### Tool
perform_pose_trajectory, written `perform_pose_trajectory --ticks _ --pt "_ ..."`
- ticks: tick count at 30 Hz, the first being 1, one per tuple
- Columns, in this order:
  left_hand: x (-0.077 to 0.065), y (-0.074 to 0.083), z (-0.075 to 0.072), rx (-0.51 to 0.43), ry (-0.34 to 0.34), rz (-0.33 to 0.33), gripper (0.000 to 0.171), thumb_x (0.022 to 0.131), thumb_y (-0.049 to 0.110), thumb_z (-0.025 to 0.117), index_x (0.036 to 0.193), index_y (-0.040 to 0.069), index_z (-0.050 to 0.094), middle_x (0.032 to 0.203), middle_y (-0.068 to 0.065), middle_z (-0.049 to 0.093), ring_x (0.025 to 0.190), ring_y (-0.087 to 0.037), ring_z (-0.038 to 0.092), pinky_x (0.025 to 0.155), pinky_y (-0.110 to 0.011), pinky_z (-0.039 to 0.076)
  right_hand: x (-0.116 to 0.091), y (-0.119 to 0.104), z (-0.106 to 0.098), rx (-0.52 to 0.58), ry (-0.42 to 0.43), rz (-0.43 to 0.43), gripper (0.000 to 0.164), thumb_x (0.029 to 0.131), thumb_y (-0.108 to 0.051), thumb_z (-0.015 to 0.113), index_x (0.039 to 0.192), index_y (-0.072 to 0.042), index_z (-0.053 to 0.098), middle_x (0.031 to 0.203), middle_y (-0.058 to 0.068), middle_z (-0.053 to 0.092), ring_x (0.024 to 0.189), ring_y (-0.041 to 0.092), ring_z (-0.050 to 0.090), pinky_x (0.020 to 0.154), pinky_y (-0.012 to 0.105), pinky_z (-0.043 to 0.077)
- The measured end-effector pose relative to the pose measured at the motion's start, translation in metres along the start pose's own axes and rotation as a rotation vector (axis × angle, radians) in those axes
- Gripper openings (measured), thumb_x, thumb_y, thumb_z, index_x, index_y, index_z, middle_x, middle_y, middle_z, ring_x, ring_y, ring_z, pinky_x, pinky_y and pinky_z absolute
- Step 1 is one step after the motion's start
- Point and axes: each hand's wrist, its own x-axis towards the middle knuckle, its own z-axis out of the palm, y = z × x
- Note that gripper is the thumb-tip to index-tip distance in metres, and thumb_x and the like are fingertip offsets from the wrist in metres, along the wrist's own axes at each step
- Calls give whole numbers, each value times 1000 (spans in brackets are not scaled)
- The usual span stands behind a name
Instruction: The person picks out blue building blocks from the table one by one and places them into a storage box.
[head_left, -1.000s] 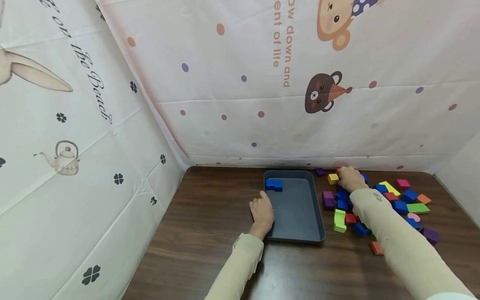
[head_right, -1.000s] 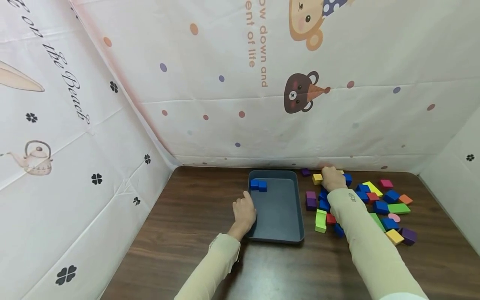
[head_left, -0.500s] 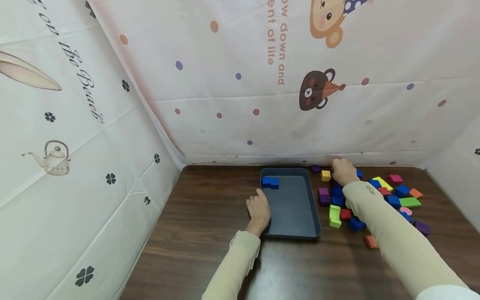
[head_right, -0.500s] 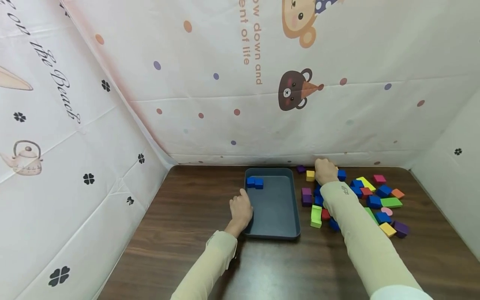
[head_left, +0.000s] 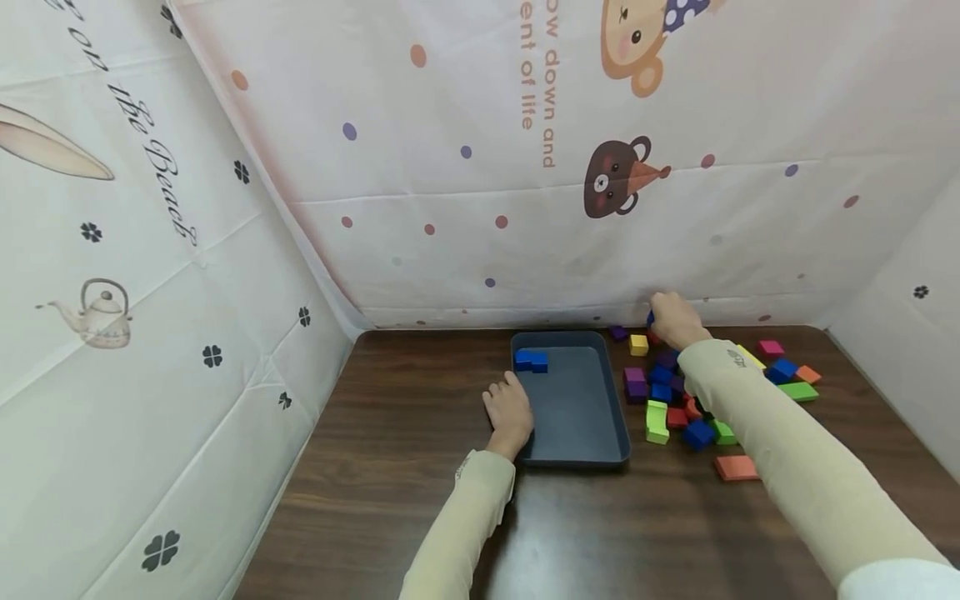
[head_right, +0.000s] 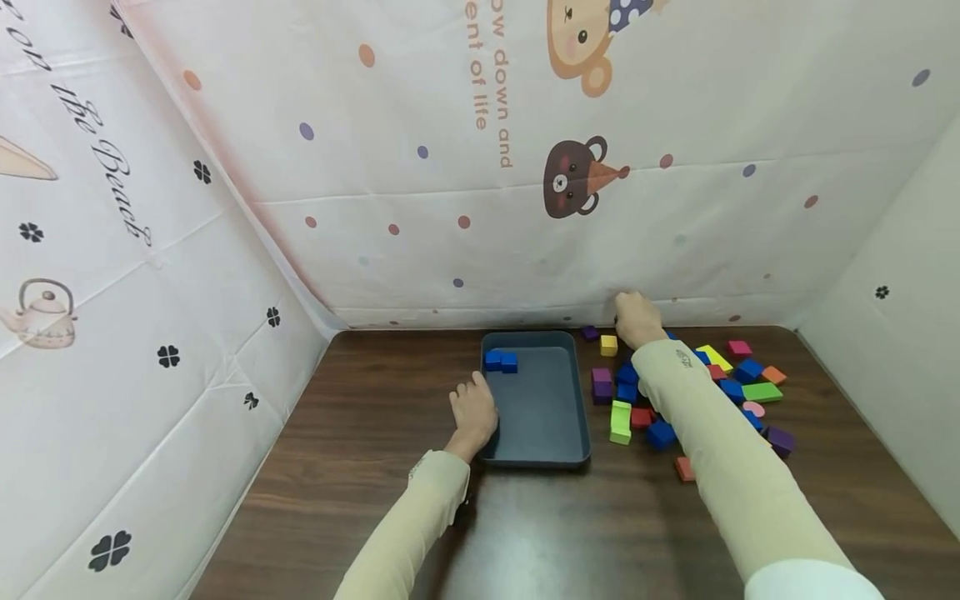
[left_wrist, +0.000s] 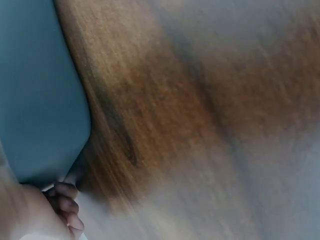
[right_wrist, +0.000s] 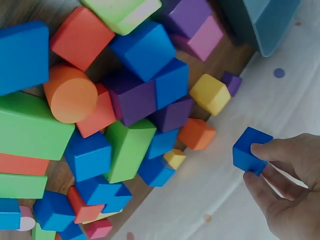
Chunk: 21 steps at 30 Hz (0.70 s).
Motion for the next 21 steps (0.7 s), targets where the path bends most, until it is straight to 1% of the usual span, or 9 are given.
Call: perform_pose_trajectory --ticks 3,6,8,10,12,14,17,19,21 --pt "-2 -3 -2 -69 -3 12 69 92 26 76 146 4 39 125 -17 58 110 -31 57 96 -45 45 -2 -9 -4 -19 9 -29 27 90 11 57 116 17 62 114 39 64 96 45 67 75 49 55" --pt "-5 -5 -2 -128 -6 35 84 90 23 77 157 4 29 135 -19 51 113 -32 55 94 -44 45 -5 -17 -7 -29 19 -53 25 91 11 58 115 16 62 113 37 65 98 46 66 80 52 55" --pt "-4 -6 -3 -136 -3 50 89 89 21 78 159 4 26 137 -19 50 113 -31 54 91 -43 45 -3 -26 -9 -27 26 -70 23 91 11 58 114 15 63 111 36 65 95 44 66 79 51 55" --pt "-4 -5 -4 -131 -5 68 90 89 21 79 159 3 25 137 -19 49 113 -31 53 90 -43 45 -2 -33 -9 -23 31 -78 21 91 10 60 111 15 64 108 35 66 92 42 66 77 49 54" --pt "-5 -4 -3 -125 -3 78 90 90 21 78 159 1 25 137 -20 50 113 -31 53 90 -43 46 -1 -41 -8 -21 37 -81 22 91 10 61 112 15 64 109 35 66 93 43 67 77 49 55" --pt "-6 -2 -2 -108 7 78 90 90 23 78 158 -1 25 137 -20 50 115 -31 53 92 -43 46 0 -48 -6 -20 43 -85 25 91 10 61 115 16 64 112 36 66 98 46 67 81 51 56" --pt "-7 0 1 -48 37 62 89 89 27 79 157 -3 29 134 -18 53 114 -29 54 93 -41 47 3 -56 1 -18 53 -99 29 91 10 60 119 16 63 116 36 66 103 47 66 87 53 56" --pt "-9 1 3 7 52 53 88 89 30 78 156 -1 31 132 -16 56 113 -27 54 93 -40 47 4 -60 6 -21 59 -120 29 90 11 59 117 16 64 114 35 66 102 47 66 88 53 56" --pt "-11 1 5 45 60 52 87 90 33 78 156 0 32 131 -14 58 112 -25 55 93 -39 47 5 -62 11 -20 66 -136 24 88 11 60 112 15 65 109 34 68 97 45 68 84 52 56"
